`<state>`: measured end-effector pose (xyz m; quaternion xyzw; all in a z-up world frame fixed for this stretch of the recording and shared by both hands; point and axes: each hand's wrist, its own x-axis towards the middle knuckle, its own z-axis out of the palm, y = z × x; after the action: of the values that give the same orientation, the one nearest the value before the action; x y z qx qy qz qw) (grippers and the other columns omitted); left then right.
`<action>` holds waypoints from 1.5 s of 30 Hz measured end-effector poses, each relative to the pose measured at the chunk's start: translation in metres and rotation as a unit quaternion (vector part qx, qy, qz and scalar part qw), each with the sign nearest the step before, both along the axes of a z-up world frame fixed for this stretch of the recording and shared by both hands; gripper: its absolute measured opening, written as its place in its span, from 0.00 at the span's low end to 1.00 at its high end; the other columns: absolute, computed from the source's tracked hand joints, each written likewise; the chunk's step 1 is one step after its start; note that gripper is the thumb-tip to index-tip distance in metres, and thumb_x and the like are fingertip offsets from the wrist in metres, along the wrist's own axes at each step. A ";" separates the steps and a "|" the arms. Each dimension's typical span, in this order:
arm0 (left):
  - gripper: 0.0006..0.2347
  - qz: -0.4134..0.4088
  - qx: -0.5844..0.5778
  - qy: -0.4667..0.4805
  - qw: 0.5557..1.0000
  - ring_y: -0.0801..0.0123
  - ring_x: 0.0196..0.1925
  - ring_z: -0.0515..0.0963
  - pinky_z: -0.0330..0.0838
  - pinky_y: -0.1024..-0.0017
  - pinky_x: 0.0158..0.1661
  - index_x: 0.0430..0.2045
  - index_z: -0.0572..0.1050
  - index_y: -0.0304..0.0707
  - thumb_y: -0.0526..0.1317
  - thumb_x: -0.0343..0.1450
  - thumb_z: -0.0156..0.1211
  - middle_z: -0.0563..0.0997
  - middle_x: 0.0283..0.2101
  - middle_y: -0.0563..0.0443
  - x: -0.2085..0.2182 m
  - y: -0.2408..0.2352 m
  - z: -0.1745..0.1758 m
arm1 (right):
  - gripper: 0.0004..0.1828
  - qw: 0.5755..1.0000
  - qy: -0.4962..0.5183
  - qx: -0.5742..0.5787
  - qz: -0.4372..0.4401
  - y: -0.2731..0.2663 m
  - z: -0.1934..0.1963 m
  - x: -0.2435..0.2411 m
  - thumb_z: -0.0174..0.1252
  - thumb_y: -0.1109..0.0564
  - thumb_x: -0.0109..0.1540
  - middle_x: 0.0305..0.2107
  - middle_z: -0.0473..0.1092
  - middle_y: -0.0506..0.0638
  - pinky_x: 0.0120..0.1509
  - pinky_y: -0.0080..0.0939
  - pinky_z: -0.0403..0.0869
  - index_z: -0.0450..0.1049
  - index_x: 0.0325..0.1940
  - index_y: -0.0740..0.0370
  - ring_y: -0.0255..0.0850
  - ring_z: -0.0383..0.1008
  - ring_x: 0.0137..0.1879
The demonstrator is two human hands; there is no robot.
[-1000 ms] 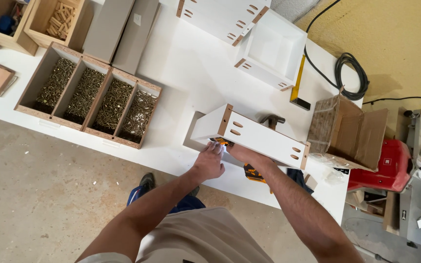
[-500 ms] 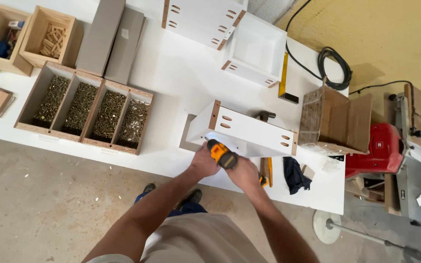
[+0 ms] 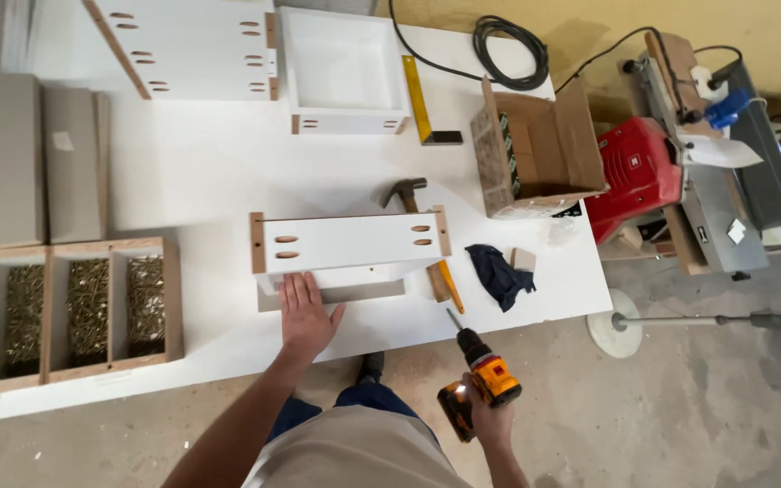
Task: Assembling wooden drawer units using a power drill and screws on a workbench.
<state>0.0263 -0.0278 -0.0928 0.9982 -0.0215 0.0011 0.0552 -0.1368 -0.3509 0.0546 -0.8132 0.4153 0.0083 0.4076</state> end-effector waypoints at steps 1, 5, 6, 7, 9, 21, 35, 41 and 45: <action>0.44 -0.007 0.005 0.000 1.000 0.37 0.78 0.43 0.33 0.49 0.75 0.73 0.40 0.23 0.69 0.74 0.30 0.46 0.75 0.23 -0.003 -0.010 0.002 | 0.19 1.000 0.000 0.005 -0.007 -0.016 0.000 0.008 0.70 0.44 0.55 0.31 0.78 0.52 0.45 0.49 0.74 0.77 0.39 0.60 0.43 0.78 0.40; 0.40 -0.055 -0.017 0.060 0.997 0.36 0.77 0.46 0.33 0.47 0.74 0.73 0.44 0.28 0.66 0.76 0.30 0.51 0.74 0.24 0.013 -0.057 0.044 | 0.17 0.985 -0.162 -0.055 0.002 -0.096 -0.026 0.060 0.71 0.51 0.58 0.36 0.75 0.50 0.48 0.44 0.76 0.74 0.44 0.61 0.39 0.75 0.43; 0.38 -0.075 -0.018 0.145 0.986 0.36 0.77 0.44 0.30 0.47 0.74 0.74 0.42 0.31 0.65 0.77 0.26 0.48 0.75 0.26 0.016 -0.069 0.061 | 0.15 0.967 -0.237 -0.094 0.018 -0.117 -0.039 0.072 0.70 0.53 0.60 0.37 0.76 0.48 0.49 0.43 0.77 0.74 0.45 0.60 0.39 0.77 0.44; 0.38 -0.066 -0.010 0.151 0.986 0.36 0.77 0.44 0.30 0.47 0.74 0.74 0.42 0.31 0.65 0.77 0.26 0.48 0.75 0.26 0.014 -0.082 0.050 | 0.15 0.969 -0.233 -0.084 0.023 -0.129 -0.033 0.086 0.70 0.53 0.60 0.37 0.76 0.48 0.49 0.43 0.77 0.74 0.45 0.60 0.39 0.77 0.44; 0.35 -0.120 -0.060 0.077 0.988 0.48 0.77 0.50 0.31 0.51 0.75 0.73 0.49 0.33 0.63 0.77 0.33 0.56 0.74 0.37 0.023 -0.111 0.030 | 0.21 0.952 -0.293 -0.012 -0.089 -0.154 -0.020 0.121 0.70 0.48 0.60 0.47 0.74 0.47 0.59 0.42 0.76 0.73 0.51 0.59 0.37 0.74 0.54; 0.21 0.143 -0.142 0.308 0.930 0.66 0.24 0.72 0.64 0.66 0.26 0.17 0.69 0.46 0.61 0.71 0.58 0.76 0.20 0.57 -0.003 -0.124 0.107 | 0.15 0.935 -0.307 0.050 -0.171 -0.268 -0.044 0.217 0.66 0.47 0.66 0.47 0.77 0.45 0.61 0.45 0.79 0.73 0.51 0.55 0.37 0.77 0.55; 0.54 -0.181 0.061 -0.140 0.971 0.48 0.74 0.62 0.53 0.51 0.74 0.70 0.56 0.30 0.61 0.53 0.77 0.63 0.71 0.36 0.054 -0.095 0.309 | 0.16 0.904 -0.409 0.044 -0.116 -0.271 -0.069 0.184 0.60 0.59 0.61 0.42 0.65 0.48 0.50 0.41 0.72 0.63 0.49 0.61 0.38 0.65 0.48; 0.30 -0.203 0.031 -0.206 0.957 0.54 0.54 0.76 0.69 0.58 0.62 0.61 0.69 0.30 0.27 0.58 0.52 0.77 0.52 0.44 0.073 -0.083 0.282 | 0.12 0.931 -0.352 0.096 -0.001 -0.211 -0.125 0.071 0.46 0.61 0.69 0.42 0.65 0.53 0.53 0.40 0.69 0.66 0.57 0.64 0.43 0.65 0.48; 0.36 -0.220 -0.054 -0.153 0.962 0.48 0.51 0.78 0.72 0.55 0.54 0.60 0.71 0.31 0.27 0.51 0.57 0.79 0.53 0.40 0.086 -0.054 0.297 | 0.13 0.965 -0.157 0.144 0.155 -0.121 -0.043 0.096 0.56 0.54 0.65 0.23 0.74 0.48 0.44 0.38 0.74 0.79 0.29 0.62 0.37 0.74 0.35</action>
<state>0.1124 -0.0817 0.2040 0.9524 -0.2484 0.1429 0.1041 -0.0409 -0.4719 0.0120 -0.7915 0.2091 0.0033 0.5743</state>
